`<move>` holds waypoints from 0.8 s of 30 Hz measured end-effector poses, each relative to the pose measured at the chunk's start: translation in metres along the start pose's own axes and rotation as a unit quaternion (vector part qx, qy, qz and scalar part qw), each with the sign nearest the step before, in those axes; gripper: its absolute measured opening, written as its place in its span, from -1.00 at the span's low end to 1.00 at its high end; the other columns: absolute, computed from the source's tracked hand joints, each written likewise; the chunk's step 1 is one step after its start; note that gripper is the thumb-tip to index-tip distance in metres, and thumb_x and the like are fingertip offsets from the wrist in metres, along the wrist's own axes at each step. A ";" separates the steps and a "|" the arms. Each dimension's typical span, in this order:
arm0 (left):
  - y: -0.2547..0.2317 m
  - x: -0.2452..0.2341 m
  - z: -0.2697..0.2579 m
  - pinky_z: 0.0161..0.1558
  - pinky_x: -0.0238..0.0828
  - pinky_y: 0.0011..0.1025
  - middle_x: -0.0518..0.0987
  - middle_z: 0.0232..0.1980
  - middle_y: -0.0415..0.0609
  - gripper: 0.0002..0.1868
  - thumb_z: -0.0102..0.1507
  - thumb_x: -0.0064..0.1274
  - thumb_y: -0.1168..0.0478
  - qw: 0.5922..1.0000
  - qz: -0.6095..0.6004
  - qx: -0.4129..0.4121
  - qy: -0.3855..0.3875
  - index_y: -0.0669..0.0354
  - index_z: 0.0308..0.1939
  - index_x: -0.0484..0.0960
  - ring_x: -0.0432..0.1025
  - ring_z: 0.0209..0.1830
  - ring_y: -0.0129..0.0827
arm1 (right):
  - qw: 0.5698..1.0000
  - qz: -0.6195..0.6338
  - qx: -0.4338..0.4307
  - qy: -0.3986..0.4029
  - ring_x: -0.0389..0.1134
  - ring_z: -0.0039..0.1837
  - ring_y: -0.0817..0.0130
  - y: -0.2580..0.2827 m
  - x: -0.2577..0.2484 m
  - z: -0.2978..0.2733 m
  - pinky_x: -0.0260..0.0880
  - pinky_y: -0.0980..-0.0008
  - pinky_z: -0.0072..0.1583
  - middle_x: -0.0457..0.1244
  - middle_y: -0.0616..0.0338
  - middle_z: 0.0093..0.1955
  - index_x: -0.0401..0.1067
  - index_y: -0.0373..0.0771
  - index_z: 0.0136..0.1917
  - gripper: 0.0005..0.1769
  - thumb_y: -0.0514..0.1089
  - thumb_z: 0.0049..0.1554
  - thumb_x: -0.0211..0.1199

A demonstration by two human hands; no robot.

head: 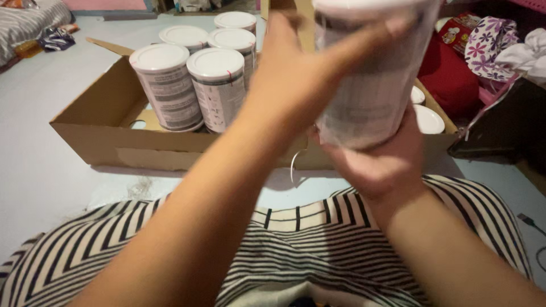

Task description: The person wipes the exterior of cylindrical cans with a white cloth, handling them one at a time. The person rotates each can to clean all sides and then places it into a cardboard box.

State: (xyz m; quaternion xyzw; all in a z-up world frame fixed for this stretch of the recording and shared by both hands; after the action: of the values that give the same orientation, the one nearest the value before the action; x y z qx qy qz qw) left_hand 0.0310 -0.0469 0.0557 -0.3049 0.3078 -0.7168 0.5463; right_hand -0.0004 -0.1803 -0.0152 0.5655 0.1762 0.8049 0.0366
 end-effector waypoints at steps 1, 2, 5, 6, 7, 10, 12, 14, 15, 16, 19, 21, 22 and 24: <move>-0.004 -0.005 0.007 0.09 0.69 -0.26 0.57 0.16 0.30 0.15 -0.02 0.44 -0.20 1.000 0.001 0.024 0.008 0.54 0.32 0.17 0.64 0.12 -0.07 | 0.999 -0.022 0.003 -0.031 0.16 0.57 -0.09 -0.001 -0.005 -0.002 0.02 -0.29 0.54 0.15 0.00 0.57 0.19 -0.01 0.58 -0.30 0.30 0.30 -0.17; -0.009 -0.009 0.014 0.10 0.71 -0.27 0.56 0.17 0.30 0.18 -0.01 0.45 -0.21 0.999 0.002 0.048 0.017 0.53 0.33 0.13 0.63 0.14 -0.07 | 0.997 -0.043 0.005 -0.062 0.17 0.55 -0.07 -0.001 -0.009 -0.005 0.03 -0.31 0.52 0.15 0.00 0.55 0.20 -0.03 0.56 -0.30 0.30 0.29 -0.17; -0.020 -0.017 0.025 0.10 0.70 -0.28 0.56 0.20 0.31 0.29 -0.09 0.43 -0.30 0.994 0.063 0.032 0.079 0.50 0.39 0.14 0.60 0.13 -0.06 | 0.992 -0.085 -0.010 -0.094 0.21 0.50 -0.01 -0.007 -0.012 -0.006 0.07 -0.36 0.44 0.20 0.07 0.50 0.25 -0.04 0.51 -0.31 0.29 0.25 -0.18; -0.025 -0.016 0.028 0.10 0.68 -0.28 0.58 0.21 0.31 0.34 -0.14 0.41 -0.35 0.990 0.091 0.013 0.105 0.49 0.42 0.16 0.59 0.12 -0.06 | 0.991 -0.097 -0.020 -0.094 0.23 0.48 0.01 -0.007 -0.011 -0.005 0.08 -0.38 0.41 0.23 0.10 0.49 0.27 -0.03 0.48 -0.32 0.28 0.23 -0.18; -0.029 -0.014 0.030 0.12 0.61 -0.26 0.53 0.21 0.33 0.34 -0.16 0.43 -0.37 0.974 0.197 0.014 0.111 0.48 0.39 0.21 0.54 0.16 -0.02 | 0.990 -0.092 -0.017 -0.106 0.23 0.48 0.04 -0.007 -0.011 -0.003 0.10 -0.27 0.43 0.24 0.10 0.47 0.28 -0.06 0.47 -0.34 0.26 0.25 -0.17; -0.041 -0.010 0.025 0.14 0.46 -0.18 0.43 0.23 0.33 0.32 -0.23 0.46 -0.41 0.902 0.412 -0.004 0.127 0.43 0.33 0.31 0.44 0.22 0.06 | 0.985 -0.082 -0.008 -0.152 0.24 0.45 0.14 -0.013 -0.017 -0.001 0.14 -0.02 0.47 0.26 0.13 0.41 0.31 -0.11 0.43 -0.42 0.20 0.30 -0.15; -0.048 -0.009 0.025 0.10 0.44 -0.15 0.40 0.24 0.29 0.31 -0.26 0.43 -0.37 0.885 0.442 -0.041 0.142 0.36 0.35 0.30 0.42 0.19 0.08 | 0.978 -0.080 -0.002 -0.190 0.27 0.41 0.22 -0.016 -0.024 0.005 0.17 0.06 0.44 0.29 0.19 0.36 0.33 -0.09 0.40 -0.48 0.14 0.31 -0.14; -0.054 -0.012 0.025 0.09 0.47 -0.18 0.43 0.20 0.26 0.23 -0.28 0.42 -0.31 0.883 0.443 -0.045 0.148 0.33 0.30 0.35 0.45 0.15 0.05 | 0.977 -0.086 0.010 -0.195 0.30 0.38 0.22 -0.017 -0.034 0.010 0.21 0.07 0.40 0.31 0.16 0.33 0.34 -0.12 0.37 -0.47 0.17 0.30 -0.13; -0.055 -0.013 0.026 0.08 0.48 -0.20 0.44 0.18 0.24 0.19 -0.28 0.41 -0.28 0.882 0.443 -0.048 0.150 0.32 0.28 0.38 0.47 0.13 0.04 | 0.976 -0.089 0.016 -0.198 0.31 0.36 0.21 -0.016 -0.040 0.014 0.23 0.07 0.38 0.32 0.15 0.32 0.34 -0.13 0.35 -0.46 0.19 0.29 -0.12; -0.056 -0.016 0.028 0.09 0.48 -0.21 0.47 0.16 0.23 0.17 -0.27 0.41 -0.27 0.883 0.445 -0.046 0.140 0.30 0.28 0.40 0.47 0.13 0.02 | 0.976 -0.090 0.014 -0.199 0.31 0.36 0.21 -0.013 -0.046 0.021 0.25 0.07 0.39 0.31 0.13 0.32 0.34 -0.15 0.36 -0.47 0.15 0.30 -0.12; -0.054 -0.022 0.042 0.09 0.49 -0.22 0.51 0.10 0.22 0.10 -0.25 0.42 -0.23 0.896 0.433 -0.010 0.101 0.30 0.24 0.44 0.50 0.09 -0.01 | 0.977 -0.084 0.003 -0.194 0.32 0.38 0.21 0.003 -0.070 0.046 0.27 0.10 0.41 0.31 0.07 0.34 0.34 -0.20 0.37 -0.50 0.07 0.32 -0.12; -0.051 -0.031 0.065 0.04 0.51 -0.23 0.52 0.09 0.25 0.09 -0.24 0.48 -0.22 0.912 0.402 0.052 0.061 0.35 0.20 0.46 0.52 0.03 -0.04 | 0.981 -0.065 -0.007 -0.181 0.33 0.38 0.22 0.017 -0.083 0.070 0.27 0.14 0.43 0.34 0.05 0.33 0.35 -0.20 0.36 -0.53 0.05 0.35 -0.12; -0.050 -0.037 0.079 -0.01 0.57 -0.26 0.58 0.04 0.18 -0.04 -0.18 0.45 -0.19 0.922 0.368 0.103 0.067 0.33 0.14 0.51 0.58 -0.02 -0.12 | 0.982 -0.051 -0.022 -0.181 0.33 0.34 0.20 0.024 -0.089 0.081 0.28 0.14 0.42 0.34 0.06 0.29 0.35 -0.22 0.34 -0.57 0.04 0.37 -0.10; -0.047 -0.055 0.116 -0.11 0.68 -0.32 0.71 -0.08 0.04 -0.27 -0.05 0.40 -0.14 0.930 0.295 0.202 0.081 0.28 0.02 0.62 0.69 -0.12 -0.27 | 0.981 -0.019 -0.054 -0.183 0.33 0.27 0.16 0.033 -0.097 0.099 0.30 0.14 0.42 0.33 0.07 0.22 0.34 -0.24 0.29 -0.64 0.02 0.42 -0.05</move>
State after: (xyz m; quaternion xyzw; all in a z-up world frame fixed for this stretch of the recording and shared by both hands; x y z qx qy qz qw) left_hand 0.1043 0.0039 0.1593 -0.0247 0.2757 -0.5925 0.7566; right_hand 0.1307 -0.2123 -0.0622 0.6972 0.1332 0.6951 0.1139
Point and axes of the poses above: each hand's wrist, its own z-axis towards the middle knuckle, its own x-axis out of the palm, y = z × x, the point moved 2 cm from there along z, towards the middle knuckle
